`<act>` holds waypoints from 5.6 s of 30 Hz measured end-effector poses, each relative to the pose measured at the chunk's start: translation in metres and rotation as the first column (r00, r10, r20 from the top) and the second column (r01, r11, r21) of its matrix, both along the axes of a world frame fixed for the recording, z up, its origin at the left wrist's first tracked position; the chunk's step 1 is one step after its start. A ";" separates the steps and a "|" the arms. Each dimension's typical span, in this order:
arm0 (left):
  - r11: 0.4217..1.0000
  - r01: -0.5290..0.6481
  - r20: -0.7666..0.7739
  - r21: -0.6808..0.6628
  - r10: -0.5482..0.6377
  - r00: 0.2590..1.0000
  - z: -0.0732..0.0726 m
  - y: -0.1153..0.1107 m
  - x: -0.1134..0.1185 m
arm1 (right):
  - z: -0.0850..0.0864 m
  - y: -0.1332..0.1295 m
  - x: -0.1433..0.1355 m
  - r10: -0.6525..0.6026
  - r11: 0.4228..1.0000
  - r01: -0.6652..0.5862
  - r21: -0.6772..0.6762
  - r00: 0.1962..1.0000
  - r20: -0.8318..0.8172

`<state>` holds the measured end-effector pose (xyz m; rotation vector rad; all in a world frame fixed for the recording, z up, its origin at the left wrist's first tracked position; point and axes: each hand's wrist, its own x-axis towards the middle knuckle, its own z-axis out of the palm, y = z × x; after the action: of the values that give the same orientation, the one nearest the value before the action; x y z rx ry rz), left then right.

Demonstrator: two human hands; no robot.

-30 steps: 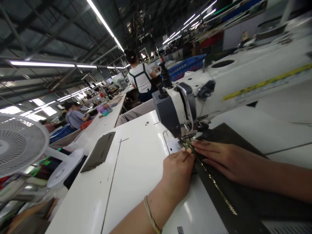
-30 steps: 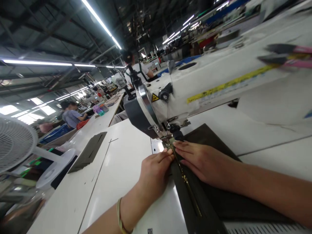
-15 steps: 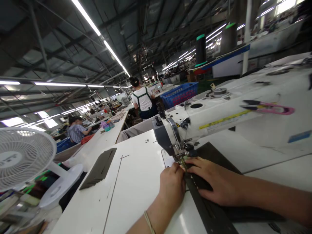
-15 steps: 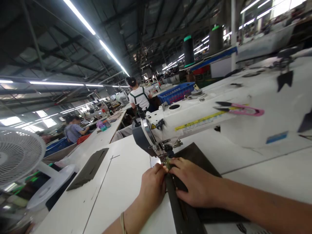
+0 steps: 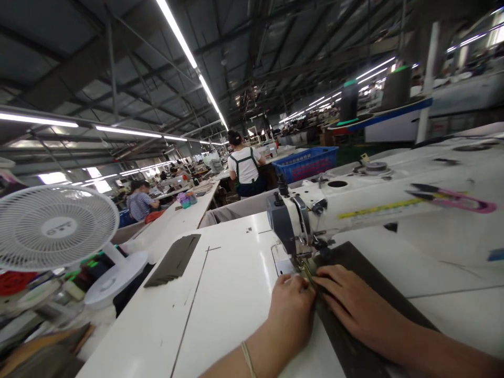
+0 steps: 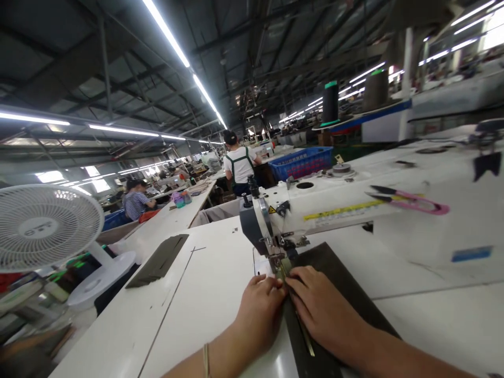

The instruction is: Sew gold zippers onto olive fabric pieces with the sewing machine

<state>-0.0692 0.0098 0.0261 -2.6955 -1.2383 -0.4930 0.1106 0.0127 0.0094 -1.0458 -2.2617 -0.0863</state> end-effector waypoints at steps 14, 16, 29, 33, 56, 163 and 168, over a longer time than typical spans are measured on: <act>0.983 0.165 0.039 0.079 -0.169 0.985 0.005 0.003 -0.001 | -0.001 -0.003 0.001 -0.024 0.944 -0.056 0.325 0.971 0.237; 0.984 0.170 0.044 0.061 -0.172 0.984 0.006 0.007 0.000 | -0.001 -0.001 0.000 -0.025 0.947 -0.053 0.317 0.971 0.236; 0.990 0.117 0.052 0.076 -0.121 0.991 0.003 0.020 0.000 | -0.003 0.019 -0.002 -0.025 0.927 -0.034 0.372 0.988 0.153; 0.987 0.147 0.158 0.060 -0.155 0.975 -0.004 -0.003 -0.004 | 0.009 -0.021 0.011 0.014 0.929 -0.068 0.363 0.988 0.151; 0.914 0.180 -0.123 0.363 -0.144 0.982 -0.034 -0.009 -0.001 | -0.009 -0.019 0.012 0.148 0.862 -0.194 0.469 0.980 0.133; 0.974 0.161 0.051 0.159 -0.171 0.984 0.000 0.020 -0.013 | -0.008 0.013 0.002 0.053 0.966 -0.064 0.249 0.997 0.052; 0.955 0.213 -0.028 0.205 -0.211 0.977 0.000 0.017 -0.013 | -0.007 0.012 0.001 0.038 0.955 -0.075 0.288 0.991 0.130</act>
<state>-0.0822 0.0271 0.0265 -2.6583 -0.8454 -0.6027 0.1112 0.0246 0.0022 -0.8372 -2.2976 -0.4593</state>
